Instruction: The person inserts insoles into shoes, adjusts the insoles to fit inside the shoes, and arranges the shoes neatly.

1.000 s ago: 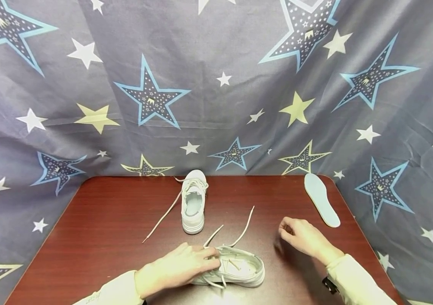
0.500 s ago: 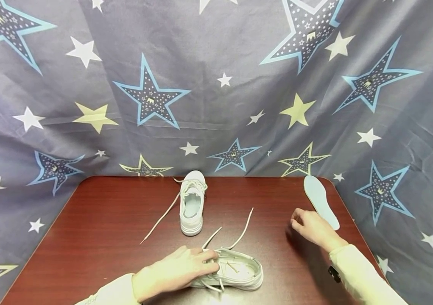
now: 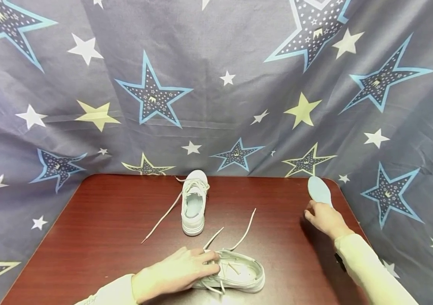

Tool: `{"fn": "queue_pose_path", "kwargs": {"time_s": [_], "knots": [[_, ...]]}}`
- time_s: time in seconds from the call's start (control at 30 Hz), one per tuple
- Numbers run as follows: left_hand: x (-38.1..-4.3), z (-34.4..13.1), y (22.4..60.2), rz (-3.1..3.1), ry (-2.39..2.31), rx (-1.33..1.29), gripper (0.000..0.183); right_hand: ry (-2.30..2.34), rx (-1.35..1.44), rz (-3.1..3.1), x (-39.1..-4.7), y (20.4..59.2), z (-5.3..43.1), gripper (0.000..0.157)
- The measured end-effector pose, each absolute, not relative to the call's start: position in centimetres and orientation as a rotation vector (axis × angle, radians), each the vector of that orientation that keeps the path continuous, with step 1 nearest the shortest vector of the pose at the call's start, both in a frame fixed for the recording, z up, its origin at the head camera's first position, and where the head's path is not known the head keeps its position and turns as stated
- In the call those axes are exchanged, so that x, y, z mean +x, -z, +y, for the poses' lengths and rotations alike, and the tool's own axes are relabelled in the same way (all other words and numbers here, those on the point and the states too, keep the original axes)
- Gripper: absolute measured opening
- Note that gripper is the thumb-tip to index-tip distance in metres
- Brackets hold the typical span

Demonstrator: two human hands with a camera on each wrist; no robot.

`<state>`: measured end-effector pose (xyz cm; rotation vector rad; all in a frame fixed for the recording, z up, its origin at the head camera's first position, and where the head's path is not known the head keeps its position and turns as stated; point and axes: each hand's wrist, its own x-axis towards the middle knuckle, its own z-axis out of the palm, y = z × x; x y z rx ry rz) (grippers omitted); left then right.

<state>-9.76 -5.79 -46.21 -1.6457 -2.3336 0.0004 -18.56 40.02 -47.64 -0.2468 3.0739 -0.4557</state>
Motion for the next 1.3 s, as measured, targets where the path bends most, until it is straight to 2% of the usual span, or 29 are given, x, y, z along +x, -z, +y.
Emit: {"fn": "queue_pose_path", "kwargs": {"time_s": [0.27, 0.47, 0.63, 0.87, 1.17, 1.3], "knots": [[-9.7, -5.6, 46.3, -2.342, -0.021, -1.638, 0.020, 0.392, -0.083, 3.070, -20.4, 48.3, 42.2, 0.019], [-9.6, -5.5, 46.5, -2.355, -0.026, -1.636, 0.018, 0.362, -0.091, 3.095, -21.8, 48.7, 43.7, 0.015], [-9.5, -5.3, 46.5, -2.386, -0.024, -1.637, 0.020, 0.342, -0.079, 3.130, -22.9, 49.1, 44.9, 0.019], [-9.5, -5.4, 46.3, -2.396, -0.024, -1.642, 0.024, 0.296, -0.002, 3.071, -24.0, 49.3, 45.8, 0.039], [-9.7, -5.3, 46.2, -2.379, -0.029, -1.645, 0.022, 0.303, 0.107, 3.000, -25.0, 49.4, 46.3, 0.054], [-9.8, -5.3, 46.2, -2.384, -0.047, -1.643, 0.021, 0.312, 0.192, 2.977, -25.4, 49.5, 46.0, 0.069]]}}
